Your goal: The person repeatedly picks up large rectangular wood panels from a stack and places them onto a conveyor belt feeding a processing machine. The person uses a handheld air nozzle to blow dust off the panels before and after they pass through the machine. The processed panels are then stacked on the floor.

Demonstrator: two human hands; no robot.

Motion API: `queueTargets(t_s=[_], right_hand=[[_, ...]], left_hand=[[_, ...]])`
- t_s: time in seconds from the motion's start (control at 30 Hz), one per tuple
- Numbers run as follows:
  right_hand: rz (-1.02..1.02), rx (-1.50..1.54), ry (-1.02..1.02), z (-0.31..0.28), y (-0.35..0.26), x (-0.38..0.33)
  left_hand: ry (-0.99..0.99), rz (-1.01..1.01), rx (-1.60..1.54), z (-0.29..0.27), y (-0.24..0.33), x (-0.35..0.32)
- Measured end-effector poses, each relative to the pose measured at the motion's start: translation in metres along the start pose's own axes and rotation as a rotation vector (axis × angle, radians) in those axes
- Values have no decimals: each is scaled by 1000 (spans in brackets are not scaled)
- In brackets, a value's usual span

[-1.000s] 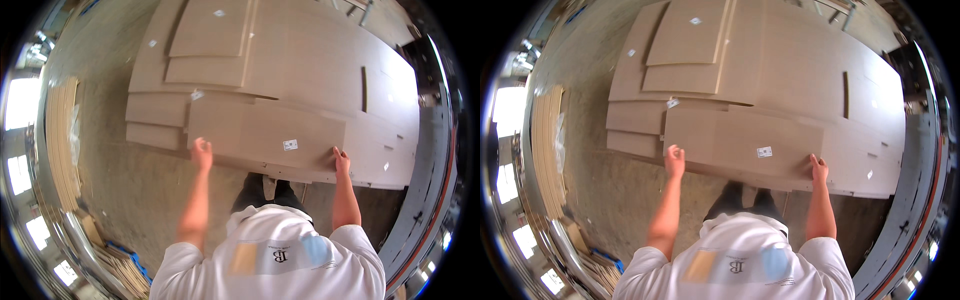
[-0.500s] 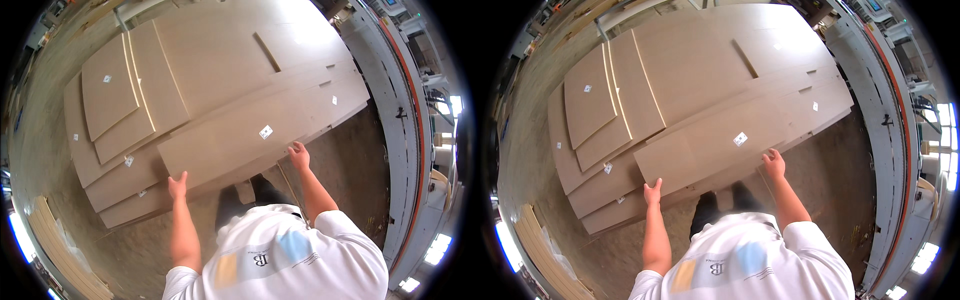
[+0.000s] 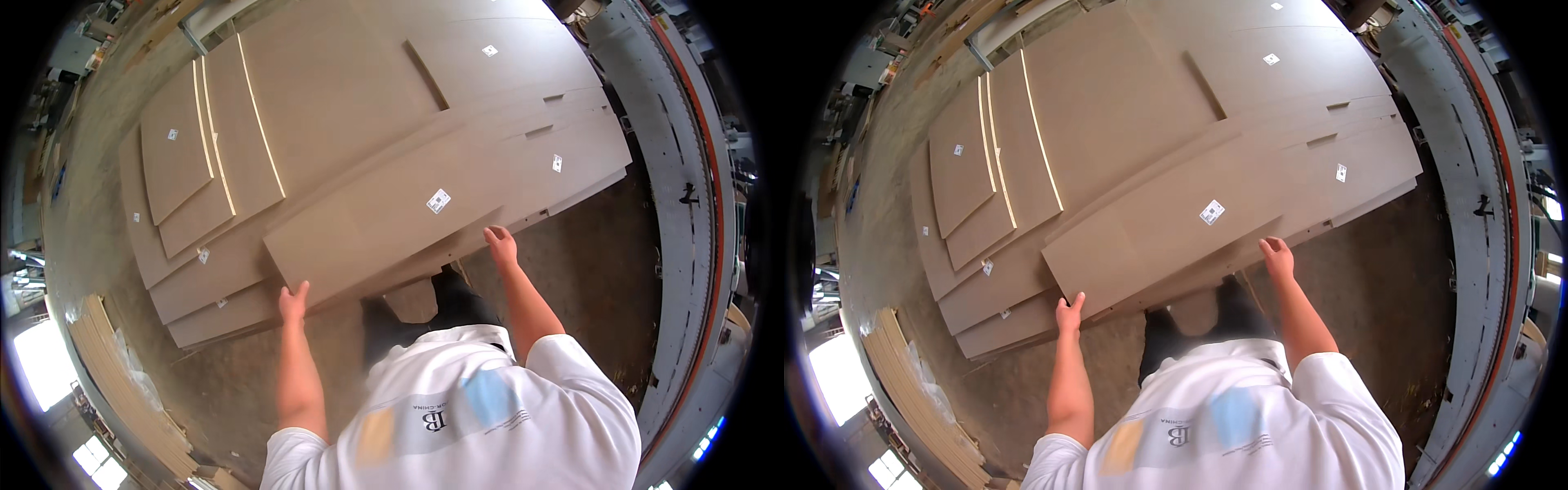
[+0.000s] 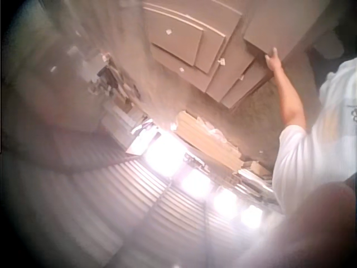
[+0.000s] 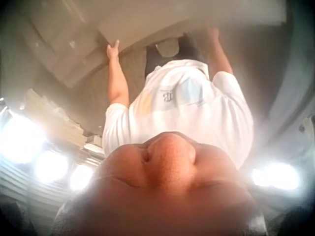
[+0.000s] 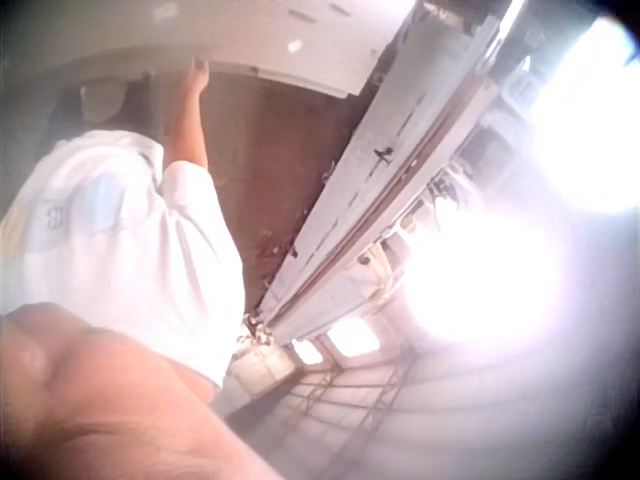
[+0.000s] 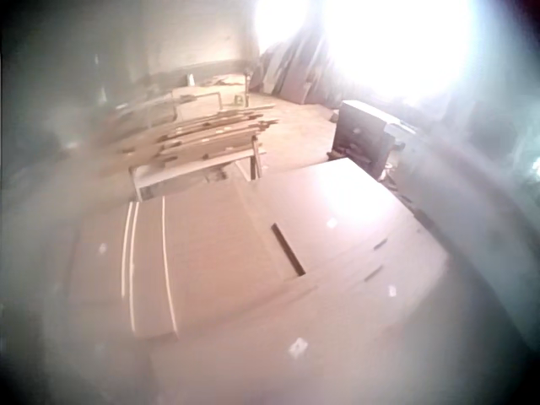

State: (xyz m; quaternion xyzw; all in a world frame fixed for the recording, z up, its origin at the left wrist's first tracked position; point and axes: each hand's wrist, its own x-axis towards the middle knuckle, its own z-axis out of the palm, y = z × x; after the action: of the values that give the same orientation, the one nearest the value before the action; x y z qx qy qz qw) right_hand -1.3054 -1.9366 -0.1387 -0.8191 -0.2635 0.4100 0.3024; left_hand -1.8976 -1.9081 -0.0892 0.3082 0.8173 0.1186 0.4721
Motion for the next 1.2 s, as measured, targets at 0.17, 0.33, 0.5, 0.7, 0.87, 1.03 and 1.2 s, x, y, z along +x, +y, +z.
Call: queueTargets(t_s=[0.17, 0.33, 0.5, 0.7, 0.87, 1.03, 1.2], right_hand=[[224, 197, -210, 8, -35, 32], [388, 424, -254, 7, -49, 81], [513, 424, -239, 9, -69, 83], [484, 623, -672, -1, 2, 105], [608, 581, -457, 44, -55, 51], [608, 696, -397, 64, -47, 47], [595, 643, -309, 67, -42, 45]], left_hand=[[156, -19, -91, 63, -58, -15], [126, -176, -256, 113, -73, -54], [119, -386, -633, 128, -77, -49], [24, -272, -949, 131, -50, -42], [41, -343, -1070, 144, -22, -68], [90, -344, -1118, 150, 12, -101], [160, -266, -1118, 166, 40, -120]])
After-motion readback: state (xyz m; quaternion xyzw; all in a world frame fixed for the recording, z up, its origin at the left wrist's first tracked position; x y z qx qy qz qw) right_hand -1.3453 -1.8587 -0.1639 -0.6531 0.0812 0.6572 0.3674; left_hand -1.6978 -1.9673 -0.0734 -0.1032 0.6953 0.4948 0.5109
